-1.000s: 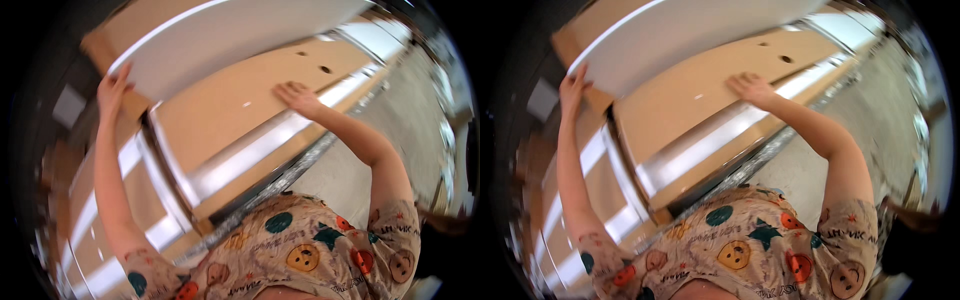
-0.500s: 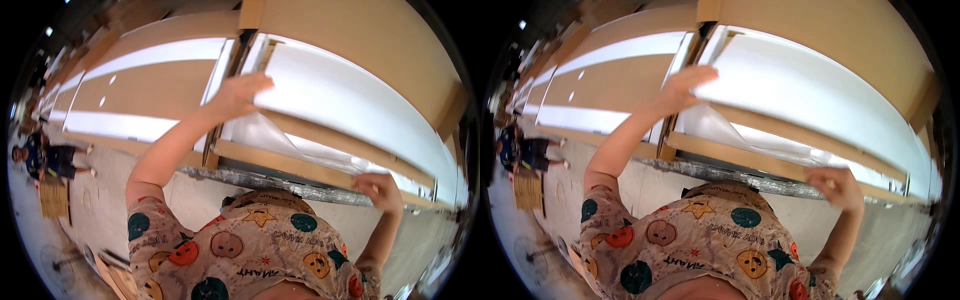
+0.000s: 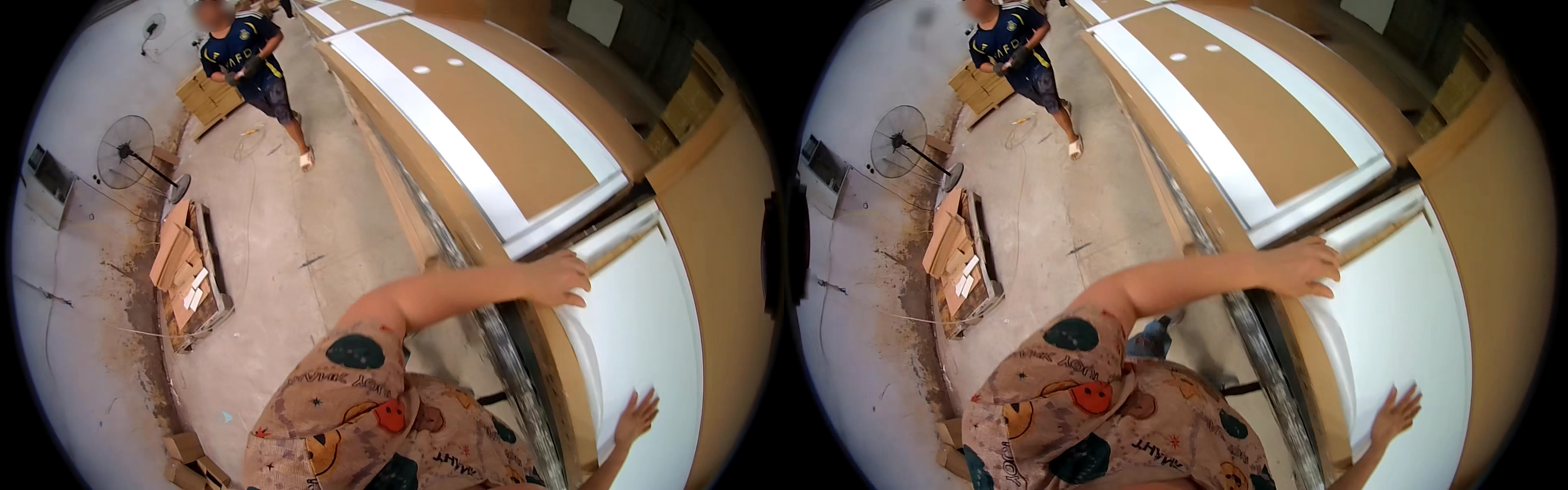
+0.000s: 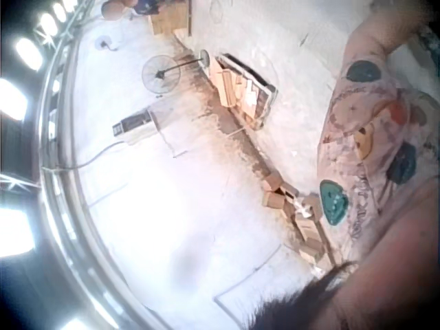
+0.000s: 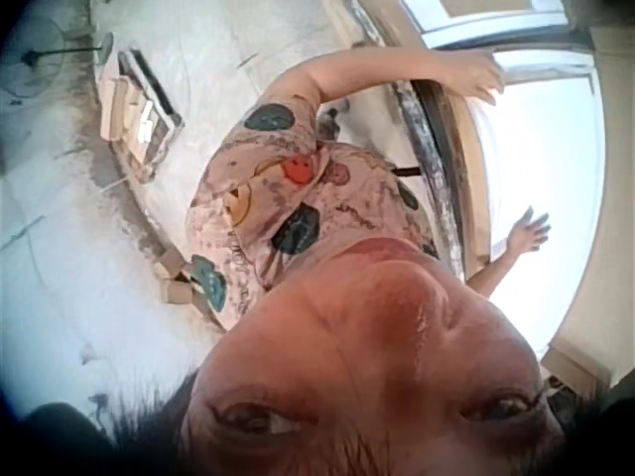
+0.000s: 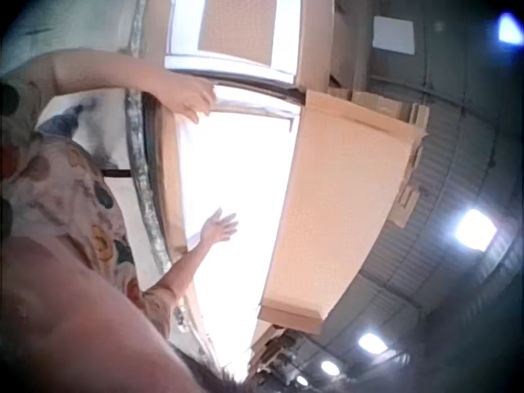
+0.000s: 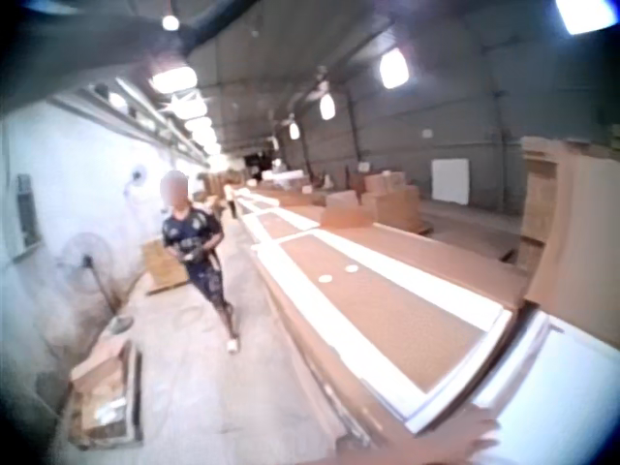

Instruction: The person applies small white labels to the surface of large, flat cardboard panels. They smooth the labels down with their fingers and then move the panels along a workbench to repeat the process on the next item.

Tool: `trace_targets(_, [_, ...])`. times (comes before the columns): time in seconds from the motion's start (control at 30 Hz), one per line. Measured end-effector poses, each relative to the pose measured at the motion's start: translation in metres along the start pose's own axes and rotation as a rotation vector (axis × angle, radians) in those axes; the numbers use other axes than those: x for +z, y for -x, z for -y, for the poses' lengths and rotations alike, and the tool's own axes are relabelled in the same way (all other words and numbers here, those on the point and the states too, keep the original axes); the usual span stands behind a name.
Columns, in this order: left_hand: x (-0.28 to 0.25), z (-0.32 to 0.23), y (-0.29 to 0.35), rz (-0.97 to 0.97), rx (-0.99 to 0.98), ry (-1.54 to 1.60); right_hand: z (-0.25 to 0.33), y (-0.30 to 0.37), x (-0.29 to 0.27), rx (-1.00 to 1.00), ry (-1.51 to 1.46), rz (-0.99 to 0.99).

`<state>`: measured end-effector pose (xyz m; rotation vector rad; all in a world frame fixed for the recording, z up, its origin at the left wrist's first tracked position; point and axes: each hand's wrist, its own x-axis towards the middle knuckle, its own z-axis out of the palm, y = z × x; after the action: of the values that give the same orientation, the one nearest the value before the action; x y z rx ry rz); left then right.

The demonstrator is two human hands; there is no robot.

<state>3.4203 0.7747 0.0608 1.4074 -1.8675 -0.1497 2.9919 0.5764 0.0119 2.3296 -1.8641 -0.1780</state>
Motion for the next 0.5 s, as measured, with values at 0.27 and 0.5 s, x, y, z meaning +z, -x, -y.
trace_targets(0.27, [-0.108, 0.029, 0.232, -0.526, -0.354, 0.177, -0.028, -0.035, 0.015, -0.013, 0.185, 0.05])
trace_targets(0.5, [-0.183, 0.054, 0.457, -0.429, -1.177, 0.226, 0.132, -0.072, -0.035, -0.023, -0.214, -0.466])
